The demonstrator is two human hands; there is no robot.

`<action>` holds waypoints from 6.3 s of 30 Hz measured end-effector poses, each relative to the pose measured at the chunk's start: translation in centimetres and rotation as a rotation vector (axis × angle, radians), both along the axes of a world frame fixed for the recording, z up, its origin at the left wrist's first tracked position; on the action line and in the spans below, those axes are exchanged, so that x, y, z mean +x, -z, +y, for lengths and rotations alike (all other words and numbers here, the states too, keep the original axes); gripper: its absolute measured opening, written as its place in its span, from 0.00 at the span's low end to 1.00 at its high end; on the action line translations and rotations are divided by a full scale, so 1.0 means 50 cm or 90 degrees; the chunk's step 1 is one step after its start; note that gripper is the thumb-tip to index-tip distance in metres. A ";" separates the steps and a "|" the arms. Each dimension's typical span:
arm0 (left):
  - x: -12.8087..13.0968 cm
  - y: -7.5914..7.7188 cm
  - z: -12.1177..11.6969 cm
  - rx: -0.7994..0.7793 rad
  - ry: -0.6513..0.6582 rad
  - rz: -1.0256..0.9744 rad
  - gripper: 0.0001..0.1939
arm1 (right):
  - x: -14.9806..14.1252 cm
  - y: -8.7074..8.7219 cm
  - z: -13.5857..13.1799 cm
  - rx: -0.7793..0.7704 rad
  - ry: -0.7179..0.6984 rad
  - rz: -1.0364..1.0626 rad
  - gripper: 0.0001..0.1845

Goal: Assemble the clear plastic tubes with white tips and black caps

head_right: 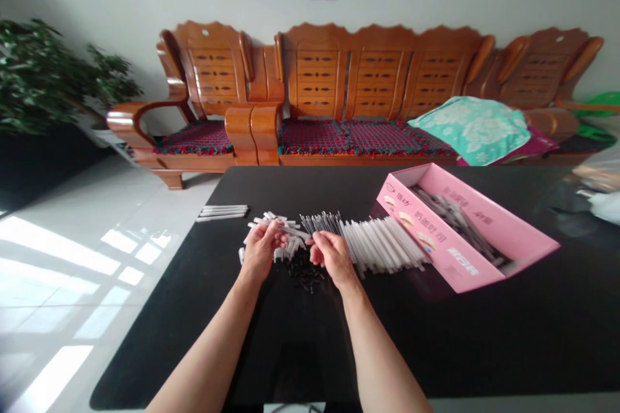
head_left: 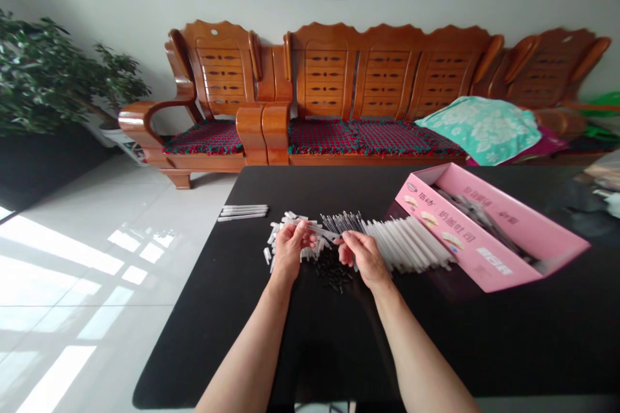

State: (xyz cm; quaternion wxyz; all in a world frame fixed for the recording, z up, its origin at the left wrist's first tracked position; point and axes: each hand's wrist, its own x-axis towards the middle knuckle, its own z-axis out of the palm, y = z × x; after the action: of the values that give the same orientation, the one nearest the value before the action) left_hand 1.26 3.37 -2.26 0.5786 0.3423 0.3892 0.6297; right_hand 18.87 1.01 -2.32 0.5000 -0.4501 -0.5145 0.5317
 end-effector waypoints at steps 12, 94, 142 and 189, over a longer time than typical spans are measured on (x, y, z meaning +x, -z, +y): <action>-0.004 0.007 -0.001 0.008 -0.005 0.003 0.19 | 0.004 -0.002 -0.001 0.028 -0.040 -0.069 0.22; -0.034 0.001 0.015 -0.029 -0.127 -0.045 0.22 | 0.018 -0.012 0.000 0.070 -0.002 -0.254 0.09; -0.024 -0.014 -0.009 0.073 0.122 0.007 0.18 | -0.009 -0.029 -0.017 -0.060 -0.139 0.010 0.17; 0.000 -0.003 -0.021 0.183 0.004 0.569 0.07 | 0.190 0.010 0.026 0.362 0.677 -0.823 0.08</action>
State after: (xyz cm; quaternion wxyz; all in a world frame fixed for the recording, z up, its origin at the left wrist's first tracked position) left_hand 1.28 2.30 -2.11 0.3026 0.6578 0.5081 0.4665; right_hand 28.38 2.32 -2.84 0.3855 -0.7012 -0.5315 -0.2778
